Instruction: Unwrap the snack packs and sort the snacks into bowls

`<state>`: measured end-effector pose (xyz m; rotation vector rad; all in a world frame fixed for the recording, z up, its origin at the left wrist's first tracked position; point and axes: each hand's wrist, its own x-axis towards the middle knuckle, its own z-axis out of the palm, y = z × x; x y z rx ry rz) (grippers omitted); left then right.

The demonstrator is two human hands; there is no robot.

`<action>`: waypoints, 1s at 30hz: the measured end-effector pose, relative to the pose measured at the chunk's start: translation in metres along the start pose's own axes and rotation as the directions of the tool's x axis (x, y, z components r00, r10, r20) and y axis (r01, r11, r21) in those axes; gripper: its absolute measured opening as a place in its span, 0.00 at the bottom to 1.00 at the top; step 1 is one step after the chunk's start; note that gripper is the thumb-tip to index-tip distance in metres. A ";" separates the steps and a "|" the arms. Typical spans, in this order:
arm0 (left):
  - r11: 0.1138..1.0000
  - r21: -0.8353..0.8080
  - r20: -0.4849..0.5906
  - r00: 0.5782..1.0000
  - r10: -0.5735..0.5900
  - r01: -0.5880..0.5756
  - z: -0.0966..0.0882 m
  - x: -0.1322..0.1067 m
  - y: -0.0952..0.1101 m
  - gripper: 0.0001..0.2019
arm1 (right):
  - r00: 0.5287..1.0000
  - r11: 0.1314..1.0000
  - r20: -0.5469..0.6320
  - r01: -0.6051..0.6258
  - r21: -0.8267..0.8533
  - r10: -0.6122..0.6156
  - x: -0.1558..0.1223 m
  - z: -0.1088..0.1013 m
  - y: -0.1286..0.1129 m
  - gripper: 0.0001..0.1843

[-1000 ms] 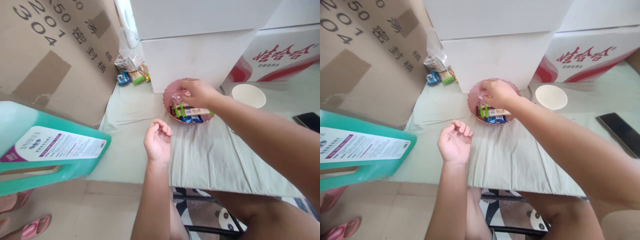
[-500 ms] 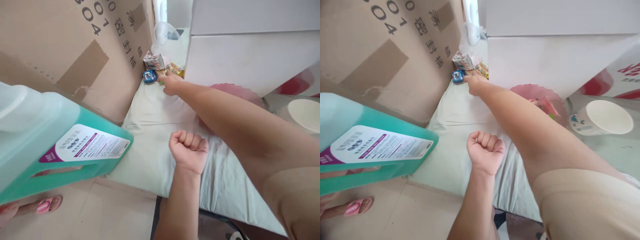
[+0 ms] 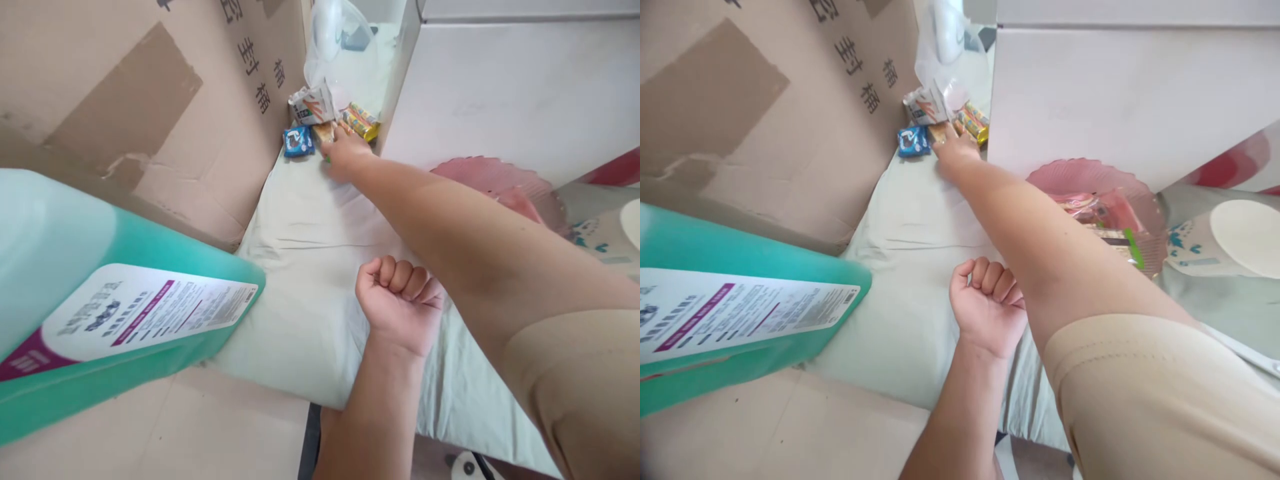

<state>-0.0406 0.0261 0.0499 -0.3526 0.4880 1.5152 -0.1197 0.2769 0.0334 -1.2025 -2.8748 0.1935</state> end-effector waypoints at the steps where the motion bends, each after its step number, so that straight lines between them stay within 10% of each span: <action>1: 1.000 -0.001 0.016 1.000 0.014 -0.014 -0.001 -0.001 -0.001 0.23 | 1.000 1.000 0.000 -0.016 -0.020 0.016 -0.006 -0.001 -0.004 0.26; 11: 0.959 0.167 0.113 0.970 0.213 -0.230 -0.010 -0.014 -0.003 0.22 | 0.986 0.992 0.133 0.108 -0.065 -0.098 -0.133 -0.032 -0.042 0.21; 19: 0.907 0.416 0.090 0.989 -0.115 0.067 0.004 -0.025 -0.043 0.22 | 0.955 0.950 -0.295 0.116 0.291 -0.026 -0.267 -0.114 -0.041 0.14; 22: 0.763 0.644 0.052 0.993 -0.105 0.047 0.000 -0.025 -0.070 0.19 | 0.789 0.789 -0.491 0.013 0.614 0.369 -0.356 -0.092 -0.011 0.12; 26: 0.613 0.790 0.131 0.969 -0.211 0.027 -0.008 -0.025 -0.094 0.06 | 0.609 0.253 -0.213 0.021 0.967 0.764 -0.446 -0.019 0.033 0.21; 30: 0.611 0.791 0.256 0.921 -0.293 -0.025 -0.009 -0.022 -0.116 0.18 | 0.554 0.105 -0.077 -0.017 0.994 0.829 -0.477 0.023 0.052 0.24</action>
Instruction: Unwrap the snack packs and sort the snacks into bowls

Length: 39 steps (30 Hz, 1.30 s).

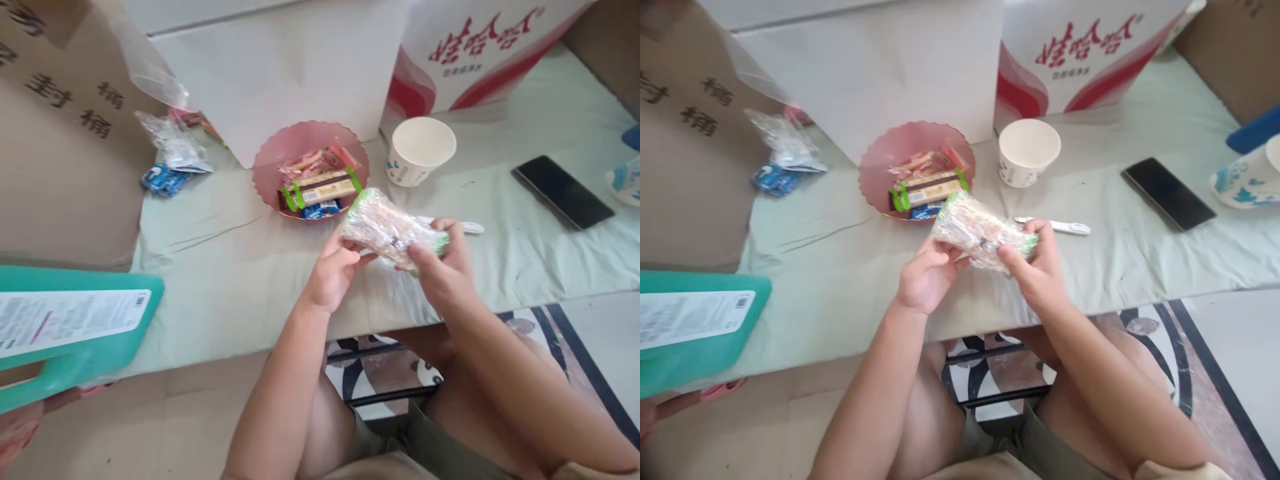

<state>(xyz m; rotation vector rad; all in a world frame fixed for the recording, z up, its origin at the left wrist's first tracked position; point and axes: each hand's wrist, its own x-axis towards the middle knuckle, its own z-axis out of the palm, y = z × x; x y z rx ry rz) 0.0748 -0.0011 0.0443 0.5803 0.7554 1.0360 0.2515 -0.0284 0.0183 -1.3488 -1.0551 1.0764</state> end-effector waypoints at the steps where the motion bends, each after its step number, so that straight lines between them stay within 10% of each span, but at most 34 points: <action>1: 0.999 0.034 0.022 0.999 0.028 -0.028 0.004 0.004 -0.004 0.20 | 1.000 0.998 0.003 -0.010 -0.062 0.010 0.000 -0.003 0.002 0.23; 8: 0.926 0.284 -0.064 0.959 0.278 -0.249 0.015 0.026 -0.042 0.31 | 0.966 0.844 0.230 0.218 -0.490 -0.116 0.005 -0.040 -0.018 0.13; 17: 0.797 0.550 0.002 0.955 0.297 -0.249 -0.001 0.034 -0.046 0.26 | 0.982 0.449 0.047 0.127 -0.884 -0.184 0.045 -0.083 0.022 0.20; 21: 0.636 0.651 0.205 0.903 0.378 -0.414 -0.012 0.039 -0.051 0.30 | 0.984 0.538 -0.021 0.077 -0.839 -0.174 0.046 -0.088 0.021 0.10; 26: 0.481 0.715 0.253 0.829 0.498 -0.507 -0.019 0.033 -0.059 0.24 | 0.983 0.956 0.107 -0.117 -0.268 0.150 0.034 -0.069 -0.001 0.12; 31: 0.376 0.775 0.280 0.810 0.516 -0.507 -0.021 0.029 -0.058 0.23 | 0.856 0.952 0.465 -0.295 0.078 0.227 0.012 -0.040 -0.009 0.16; 39: 0.200 0.843 0.330 0.774 0.541 -0.499 -0.014 0.029 -0.058 0.21 | 0.796 0.952 0.523 -0.253 -0.171 0.306 0.008 -0.048 -0.008 0.18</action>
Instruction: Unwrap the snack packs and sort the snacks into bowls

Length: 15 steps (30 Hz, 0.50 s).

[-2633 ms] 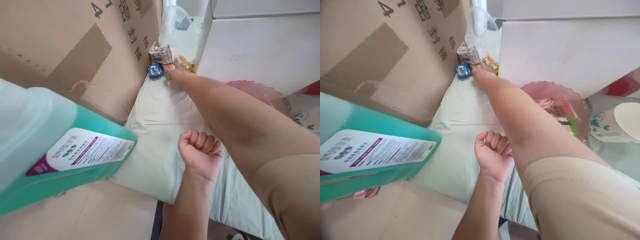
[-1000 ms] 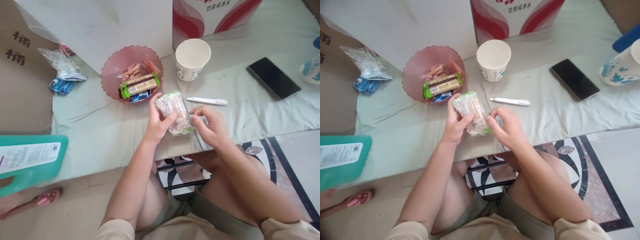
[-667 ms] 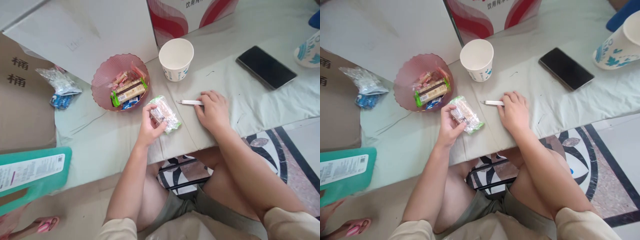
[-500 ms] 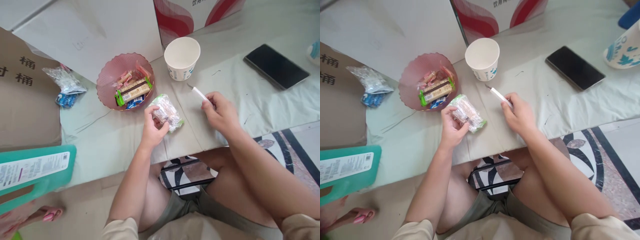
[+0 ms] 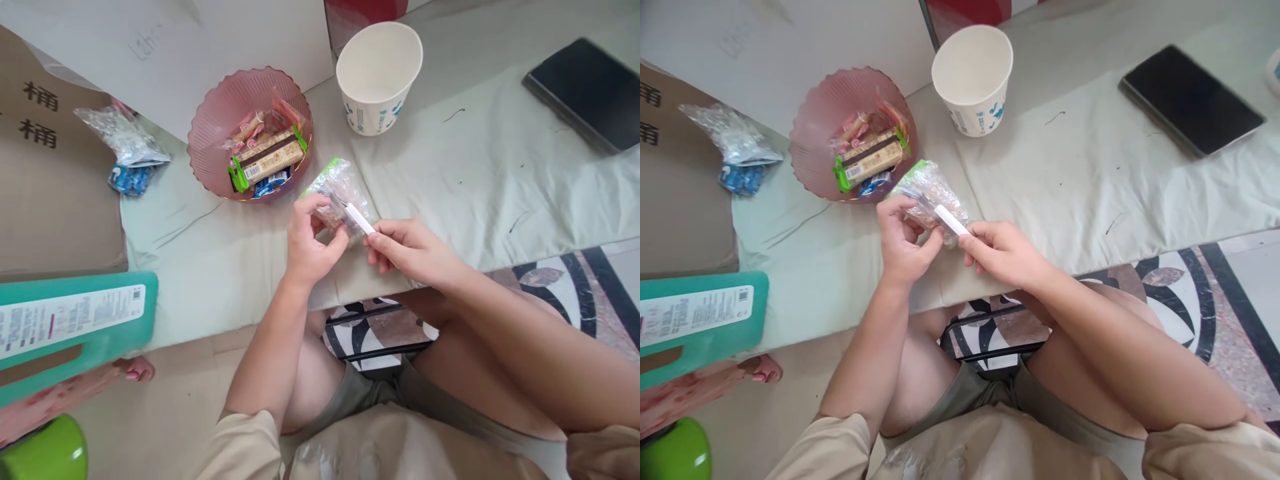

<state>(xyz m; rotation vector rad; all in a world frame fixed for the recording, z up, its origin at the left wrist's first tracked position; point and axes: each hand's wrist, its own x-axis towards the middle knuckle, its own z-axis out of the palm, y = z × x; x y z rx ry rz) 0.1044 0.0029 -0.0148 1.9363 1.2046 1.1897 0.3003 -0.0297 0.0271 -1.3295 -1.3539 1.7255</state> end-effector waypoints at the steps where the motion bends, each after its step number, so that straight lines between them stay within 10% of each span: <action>1: 1.000 0.010 -0.034 0.999 0.008 -0.008 -0.001 0.002 0.001 0.21 | 1.000 1.000 0.016 -0.021 -0.014 0.021 -0.001 -0.001 -0.001 0.19; 10: 0.997 -0.039 -0.440 0.897 0.037 -0.061 -0.033 0.013 0.001 0.28 | 0.989 0.959 0.053 -0.123 -0.255 0.141 -0.006 -0.017 -0.017 0.17; 15: 0.994 -0.074 -0.263 0.960 -0.098 0.081 -0.013 0.000 0.007 0.33 | 0.905 0.863 -0.419 -0.269 -0.427 0.075 -0.002 -0.043 -0.018 0.15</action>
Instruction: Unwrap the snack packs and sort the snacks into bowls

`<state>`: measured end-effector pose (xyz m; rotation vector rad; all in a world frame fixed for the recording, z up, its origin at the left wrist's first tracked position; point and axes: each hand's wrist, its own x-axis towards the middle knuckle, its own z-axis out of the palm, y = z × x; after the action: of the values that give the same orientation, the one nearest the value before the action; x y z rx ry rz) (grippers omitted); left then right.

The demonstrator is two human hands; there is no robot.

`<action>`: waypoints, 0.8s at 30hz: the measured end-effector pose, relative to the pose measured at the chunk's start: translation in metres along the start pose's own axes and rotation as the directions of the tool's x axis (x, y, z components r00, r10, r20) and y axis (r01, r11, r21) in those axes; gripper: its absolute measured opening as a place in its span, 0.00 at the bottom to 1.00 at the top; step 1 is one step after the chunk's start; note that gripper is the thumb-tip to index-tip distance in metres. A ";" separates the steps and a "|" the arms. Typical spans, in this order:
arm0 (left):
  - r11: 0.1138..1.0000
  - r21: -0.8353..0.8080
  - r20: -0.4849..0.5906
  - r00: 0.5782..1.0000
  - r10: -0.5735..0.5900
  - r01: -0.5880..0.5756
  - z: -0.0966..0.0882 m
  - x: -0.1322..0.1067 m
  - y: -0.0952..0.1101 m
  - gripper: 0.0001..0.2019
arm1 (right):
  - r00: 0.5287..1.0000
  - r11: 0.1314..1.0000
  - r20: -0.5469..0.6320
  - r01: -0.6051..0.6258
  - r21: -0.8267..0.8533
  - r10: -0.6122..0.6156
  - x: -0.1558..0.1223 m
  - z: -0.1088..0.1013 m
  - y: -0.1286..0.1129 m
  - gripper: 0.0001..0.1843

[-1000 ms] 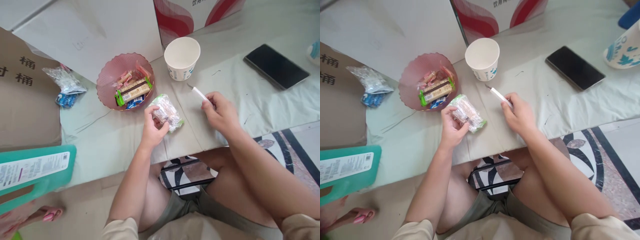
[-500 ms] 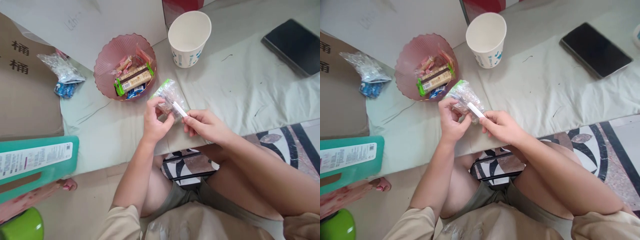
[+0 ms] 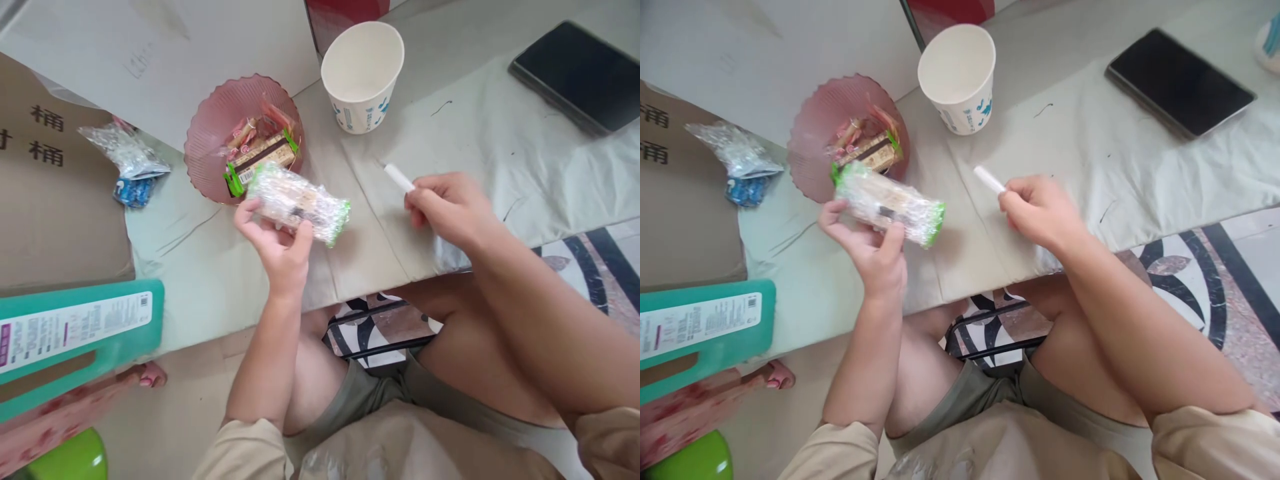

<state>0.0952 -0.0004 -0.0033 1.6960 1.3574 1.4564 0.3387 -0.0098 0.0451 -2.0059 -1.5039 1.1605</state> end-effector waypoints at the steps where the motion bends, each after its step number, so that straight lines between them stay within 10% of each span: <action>1: 1.000 0.010 0.041 0.999 -0.018 0.017 0.006 -0.005 0.003 0.35 | 0.994 0.998 -0.107 0.023 -0.065 -0.030 0.003 0.001 0.003 0.15; 6: 0.993 0.101 0.192 0.978 -0.084 0.066 0.027 -0.021 0.016 0.39 | 0.918 0.911 -0.246 0.215 -0.351 -0.311 0.017 0.022 0.020 0.13; 13: 0.893 0.449 0.084 0.994 -0.074 0.029 0.005 0.003 0.002 0.07 | 0.820 0.867 -0.386 0.243 -0.434 -0.423 0.027 0.017 0.035 0.17; 19: 0.900 0.421 0.084 0.983 -0.161 0.111 -0.005 0.008 0.002 0.07 | 0.797 0.790 -0.028 0.594 -0.150 -0.604 0.005 0.031 0.014 0.24; 24: 0.904 0.394 0.055 0.977 -0.204 0.167 -0.020 0.006 0.002 0.16 | 0.821 0.818 0.018 0.569 -0.086 -0.570 0.001 0.034 0.011 0.25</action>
<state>0.0764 0.0004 0.0068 1.7828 1.7897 1.0333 0.3188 -0.0186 0.0174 -1.4258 -1.9902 0.8354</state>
